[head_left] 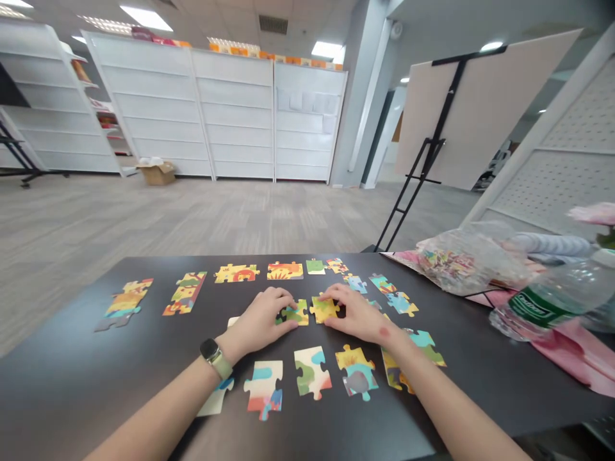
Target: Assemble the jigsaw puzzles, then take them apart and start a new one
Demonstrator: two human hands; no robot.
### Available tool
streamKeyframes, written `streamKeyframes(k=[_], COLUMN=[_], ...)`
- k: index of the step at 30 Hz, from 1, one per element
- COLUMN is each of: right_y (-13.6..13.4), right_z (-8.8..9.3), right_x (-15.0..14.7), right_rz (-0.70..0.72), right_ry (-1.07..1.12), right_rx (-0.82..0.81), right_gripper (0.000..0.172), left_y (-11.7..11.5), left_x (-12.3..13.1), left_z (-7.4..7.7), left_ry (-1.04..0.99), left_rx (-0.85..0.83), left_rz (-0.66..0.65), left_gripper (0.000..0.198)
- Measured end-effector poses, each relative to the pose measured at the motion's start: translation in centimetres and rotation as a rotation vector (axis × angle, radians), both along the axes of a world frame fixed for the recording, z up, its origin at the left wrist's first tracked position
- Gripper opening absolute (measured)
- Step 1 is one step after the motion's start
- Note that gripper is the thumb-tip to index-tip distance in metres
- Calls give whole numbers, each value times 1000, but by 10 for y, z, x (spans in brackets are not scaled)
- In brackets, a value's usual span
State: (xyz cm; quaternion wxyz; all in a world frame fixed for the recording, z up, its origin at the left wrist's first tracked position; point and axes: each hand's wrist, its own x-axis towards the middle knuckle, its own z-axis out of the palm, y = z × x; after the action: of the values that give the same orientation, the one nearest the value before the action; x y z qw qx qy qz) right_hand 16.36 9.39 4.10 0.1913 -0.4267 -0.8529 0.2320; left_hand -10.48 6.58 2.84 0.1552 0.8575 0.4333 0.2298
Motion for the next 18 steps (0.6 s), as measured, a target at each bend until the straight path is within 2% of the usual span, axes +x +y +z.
streamKeyframes(k=[4,12,15,18], right_y=[-4,-10,-11,-7], right_z=[-1,0,0,-2], right_x=[-5,-12,-12,-6], right_rz=[46,67,71,56], right_ry=[-19,-68,-67,-75], right_rx=[3,96,122,148], right_gripper=[24,23,23,25], left_y=[-1,-1,0,4], left_x=[2,6,3,-10], left_z=[0,-4,0,8], left_ry=[-4,-5,-4,-14], left_rx=[6,24,36,72], left_rz=[4,15,10,49], left_gripper=[15,15,19,21])
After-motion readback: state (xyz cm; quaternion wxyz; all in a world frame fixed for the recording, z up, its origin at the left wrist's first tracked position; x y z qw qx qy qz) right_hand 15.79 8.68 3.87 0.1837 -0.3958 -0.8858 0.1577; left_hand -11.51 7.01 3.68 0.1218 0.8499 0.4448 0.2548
